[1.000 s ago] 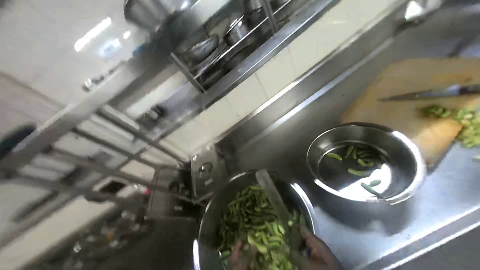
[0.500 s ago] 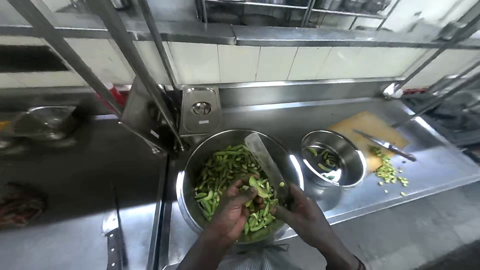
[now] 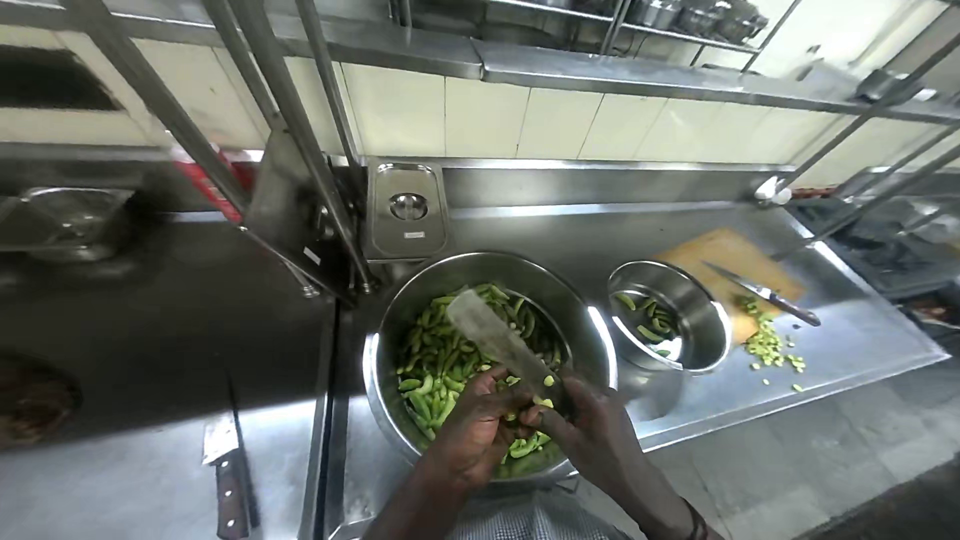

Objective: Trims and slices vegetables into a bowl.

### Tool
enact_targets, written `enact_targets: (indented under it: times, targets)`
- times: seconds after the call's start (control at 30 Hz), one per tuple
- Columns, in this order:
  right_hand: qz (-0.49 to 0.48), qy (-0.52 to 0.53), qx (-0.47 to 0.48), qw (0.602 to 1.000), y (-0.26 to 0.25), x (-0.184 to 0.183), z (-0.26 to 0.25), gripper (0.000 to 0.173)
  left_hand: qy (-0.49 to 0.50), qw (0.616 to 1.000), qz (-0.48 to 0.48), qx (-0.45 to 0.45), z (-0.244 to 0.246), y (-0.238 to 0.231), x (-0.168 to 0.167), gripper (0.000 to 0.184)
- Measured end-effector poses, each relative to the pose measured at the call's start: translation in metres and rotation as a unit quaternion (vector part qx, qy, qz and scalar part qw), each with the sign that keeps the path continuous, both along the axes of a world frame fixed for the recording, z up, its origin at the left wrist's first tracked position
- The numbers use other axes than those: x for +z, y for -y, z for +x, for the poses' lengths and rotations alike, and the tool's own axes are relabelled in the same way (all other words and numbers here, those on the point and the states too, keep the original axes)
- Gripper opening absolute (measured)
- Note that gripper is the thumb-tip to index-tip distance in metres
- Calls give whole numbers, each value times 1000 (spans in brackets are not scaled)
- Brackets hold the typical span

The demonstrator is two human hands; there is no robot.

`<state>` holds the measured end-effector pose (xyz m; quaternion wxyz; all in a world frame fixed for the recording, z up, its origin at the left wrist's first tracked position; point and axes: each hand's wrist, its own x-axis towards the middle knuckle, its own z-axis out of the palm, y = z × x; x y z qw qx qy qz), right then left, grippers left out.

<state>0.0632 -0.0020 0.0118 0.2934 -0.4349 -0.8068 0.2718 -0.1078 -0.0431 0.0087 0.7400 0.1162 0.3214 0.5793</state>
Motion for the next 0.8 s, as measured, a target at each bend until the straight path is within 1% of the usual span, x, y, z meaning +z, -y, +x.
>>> enact_targets:
  times: [0.1, 0.17, 0.23, 0.3, 0.37, 0.4, 0.43, 0.47, 0.5, 0.53, 0.6, 0.67, 0.7, 0.77, 0.8]
  targets:
    - [-28, 1, 13, 1000, -3, -7, 0, 56, -32, 999, -17, 36, -1, -4, -4, 28]
    - [-28, -15, 21, 999, -5, -11, 2, 57, -50, 993, -53, 92, -8, -11, -4, 29]
    - [-20, -31, 16, 999, -9, -12, 6, 58, -39, 985, -63, 155, -22, -19, -3, 28]
    - [-25, -40, -5, 999, -12, -13, 13, 59, -56, 977, -54, 197, -38, -26, -1, 22]
    - [-31, -40, -32, 998, -17, -16, 20, 53, -136, 969, -45, 202, -53, -33, -3, 11]
    - [-37, -32, -42, 998, -19, -17, 23, 48, -197, 959, -49, 198, -57, -40, -4, 8]
    - [-44, -26, -50, 997, -21, -18, 25, 45, -280, 942, -50, 178, -60, -46, -6, 8]
    - [-49, -23, -56, 997, -23, -20, 28, 44, -381, 914, -45, 133, -62, -51, -9, 10]
    - [-50, -23, -63, 997, -24, -21, 29, 45, -486, 871, -36, 69, -63, -56, -10, 13]
    - [-51, -25, -70, 996, -24, -21, 29, 46, -574, 818, -31, -9, -62, -61, -10, 19]
    - [-68, -27, -85, 994, -25, -20, 31, 46, -692, 702, -13, -168, -57, -77, -23, 31]
    - [-82, -30, -90, 992, -26, -21, 34, 45, -762, 575, 44, -294, -47, -95, -54, 34]
    - [-82, -31, -89, 992, -26, -21, 35, 44, -781, 520, 88, -335, -39, -98, -66, 33]
    - [-82, -28, -90, 992, -27, -22, 36, 44, -802, 424, 185, -378, -29, -100, -85, 35]
    - [-86, -28, -91, 992, -27, -22, 37, 43, -809, 390, 225, -377, -26, -101, -96, 35]
